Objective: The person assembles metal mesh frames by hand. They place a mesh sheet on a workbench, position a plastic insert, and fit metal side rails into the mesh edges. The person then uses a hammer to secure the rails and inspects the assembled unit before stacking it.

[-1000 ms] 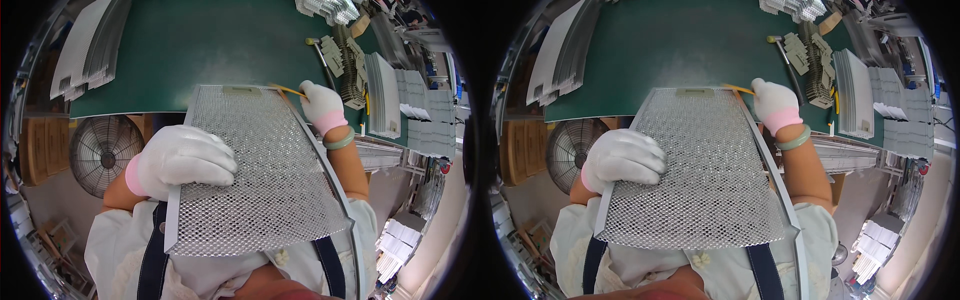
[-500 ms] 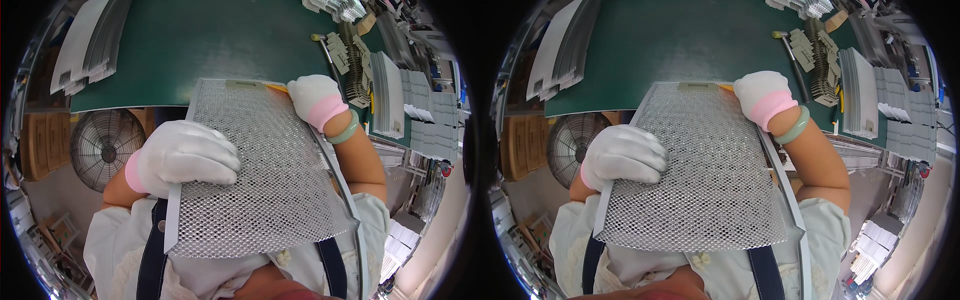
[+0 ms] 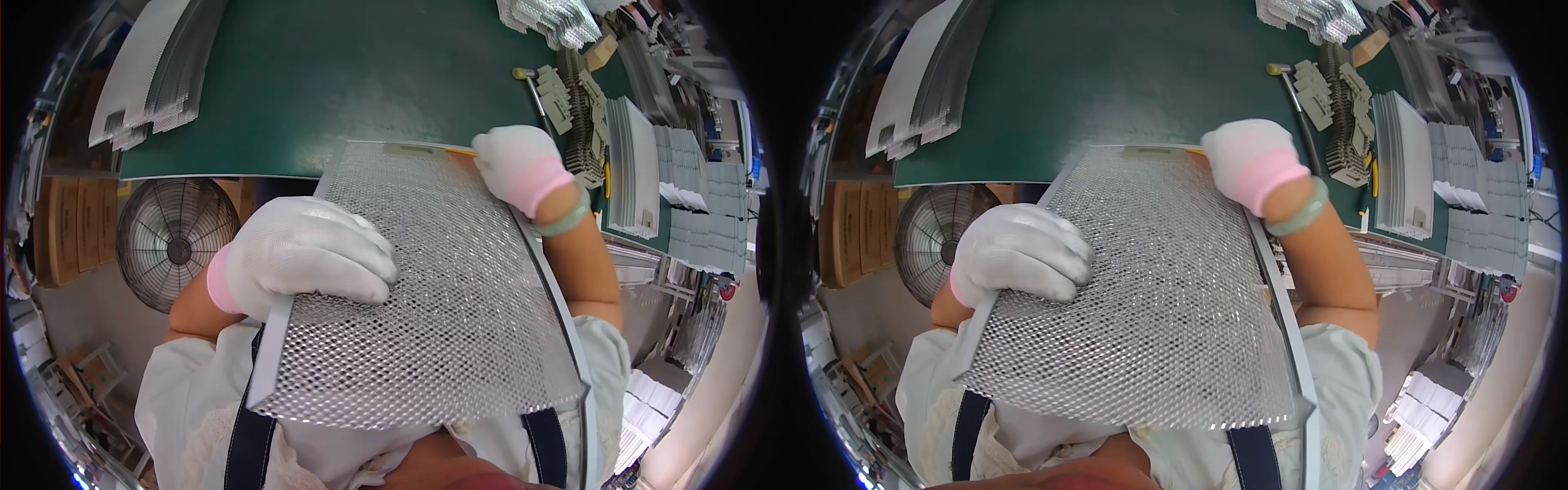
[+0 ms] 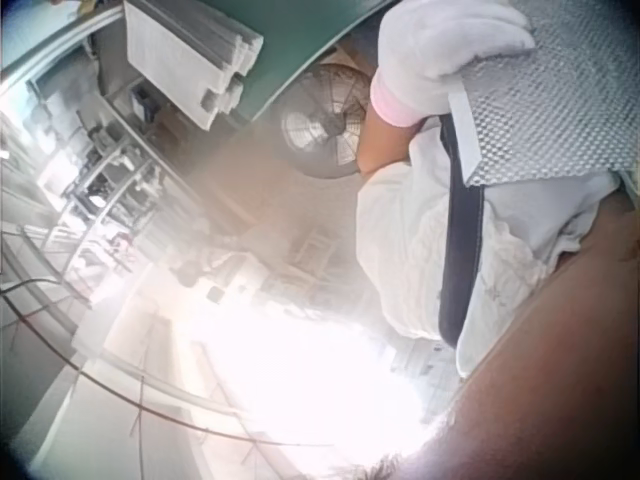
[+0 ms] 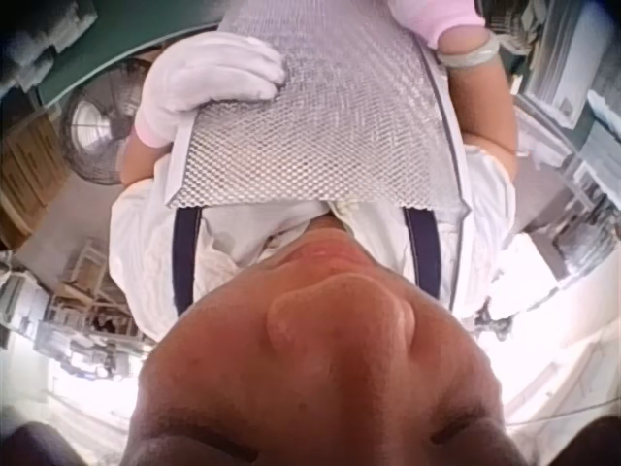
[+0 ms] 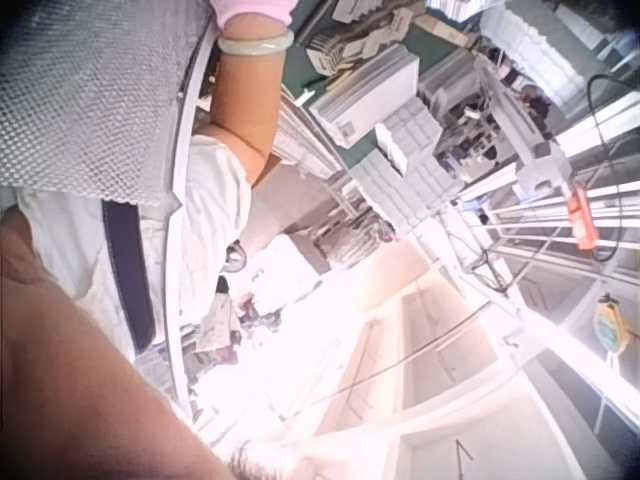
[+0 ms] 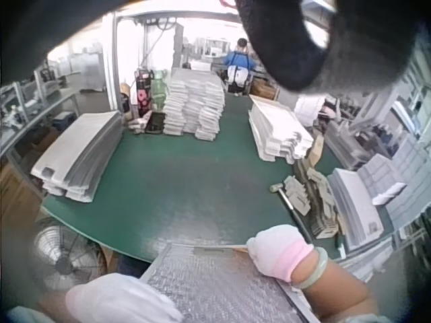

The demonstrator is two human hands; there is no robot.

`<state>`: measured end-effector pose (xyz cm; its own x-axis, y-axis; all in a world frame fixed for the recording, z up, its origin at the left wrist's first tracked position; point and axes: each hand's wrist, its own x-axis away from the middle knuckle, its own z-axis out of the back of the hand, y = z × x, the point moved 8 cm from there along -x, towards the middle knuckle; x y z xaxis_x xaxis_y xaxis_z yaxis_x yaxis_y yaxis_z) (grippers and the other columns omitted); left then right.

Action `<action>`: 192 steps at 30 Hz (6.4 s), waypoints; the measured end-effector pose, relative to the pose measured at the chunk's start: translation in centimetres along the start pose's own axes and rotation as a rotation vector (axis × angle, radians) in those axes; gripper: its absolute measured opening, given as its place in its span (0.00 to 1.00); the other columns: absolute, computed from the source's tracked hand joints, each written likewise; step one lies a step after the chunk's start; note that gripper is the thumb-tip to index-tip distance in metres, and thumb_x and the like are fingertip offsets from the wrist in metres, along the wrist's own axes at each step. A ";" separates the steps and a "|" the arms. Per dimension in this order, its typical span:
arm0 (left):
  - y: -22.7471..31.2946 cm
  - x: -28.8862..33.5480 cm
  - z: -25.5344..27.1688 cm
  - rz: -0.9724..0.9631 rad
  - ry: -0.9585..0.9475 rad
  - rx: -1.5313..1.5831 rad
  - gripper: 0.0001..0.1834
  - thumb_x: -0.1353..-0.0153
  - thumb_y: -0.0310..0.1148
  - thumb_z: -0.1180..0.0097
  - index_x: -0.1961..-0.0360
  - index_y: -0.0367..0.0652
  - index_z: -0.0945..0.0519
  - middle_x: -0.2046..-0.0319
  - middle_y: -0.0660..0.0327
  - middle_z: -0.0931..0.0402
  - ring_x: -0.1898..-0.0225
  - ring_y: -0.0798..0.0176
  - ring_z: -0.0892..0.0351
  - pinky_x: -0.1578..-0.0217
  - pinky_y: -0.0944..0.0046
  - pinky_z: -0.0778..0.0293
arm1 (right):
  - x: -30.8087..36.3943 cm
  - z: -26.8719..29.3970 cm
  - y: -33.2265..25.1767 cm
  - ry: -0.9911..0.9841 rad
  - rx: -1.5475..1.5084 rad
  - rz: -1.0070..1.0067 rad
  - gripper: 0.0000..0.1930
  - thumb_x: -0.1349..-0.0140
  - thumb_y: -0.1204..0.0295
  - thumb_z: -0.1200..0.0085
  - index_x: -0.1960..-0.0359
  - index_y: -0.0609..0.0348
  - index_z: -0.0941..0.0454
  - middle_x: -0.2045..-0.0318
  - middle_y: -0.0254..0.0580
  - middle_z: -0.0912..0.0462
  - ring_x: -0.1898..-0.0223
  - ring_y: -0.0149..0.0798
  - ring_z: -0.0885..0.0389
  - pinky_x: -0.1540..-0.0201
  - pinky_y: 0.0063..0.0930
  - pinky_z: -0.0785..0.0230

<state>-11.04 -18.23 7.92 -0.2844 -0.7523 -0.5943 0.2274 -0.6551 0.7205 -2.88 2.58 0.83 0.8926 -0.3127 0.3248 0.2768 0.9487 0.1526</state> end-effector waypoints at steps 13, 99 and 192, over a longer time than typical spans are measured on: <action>0.6 -0.7 -1.5 -0.022 0.008 0.000 0.11 0.44 0.34 0.46 0.69 0.38 0.16 0.67 0.53 0.17 0.65 0.49 0.16 0.66 0.56 0.19 | 6.0 -0.5 0.6 0.460 -0.461 0.183 0.09 0.41 0.71 0.43 0.60 0.56 0.17 0.72 0.43 0.18 0.70 0.46 0.19 0.64 0.35 0.27; -8.9 9.2 -6.9 0.929 0.866 0.904 0.25 0.27 0.46 0.56 0.37 0.39 0.35 0.42 0.51 0.31 0.38 0.52 0.31 0.37 0.50 0.33 | 3.2 2.3 4.0 0.688 -0.574 -0.205 0.21 0.30 0.52 0.55 0.70 0.59 0.26 0.78 0.53 0.22 0.71 0.58 0.22 0.67 0.47 0.31; -4.4 -1.8 10.8 0.340 0.759 0.001 0.13 0.41 0.28 0.35 0.55 0.37 0.16 0.59 0.64 0.17 0.58 0.71 0.20 0.56 0.67 0.25 | 0.7 -2.0 2.0 1.026 -1.465 -0.066 0.18 0.27 0.59 0.52 0.52 0.64 0.27 0.63 0.29 0.25 0.62 0.25 0.31 0.55 0.23 0.36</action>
<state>-21.61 -13.26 9.71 0.5055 -0.7519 -0.4232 0.1866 -0.3836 0.9044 -1.02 4.41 -0.46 0.5521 -0.7390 -0.3861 -0.1331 0.3791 -0.9158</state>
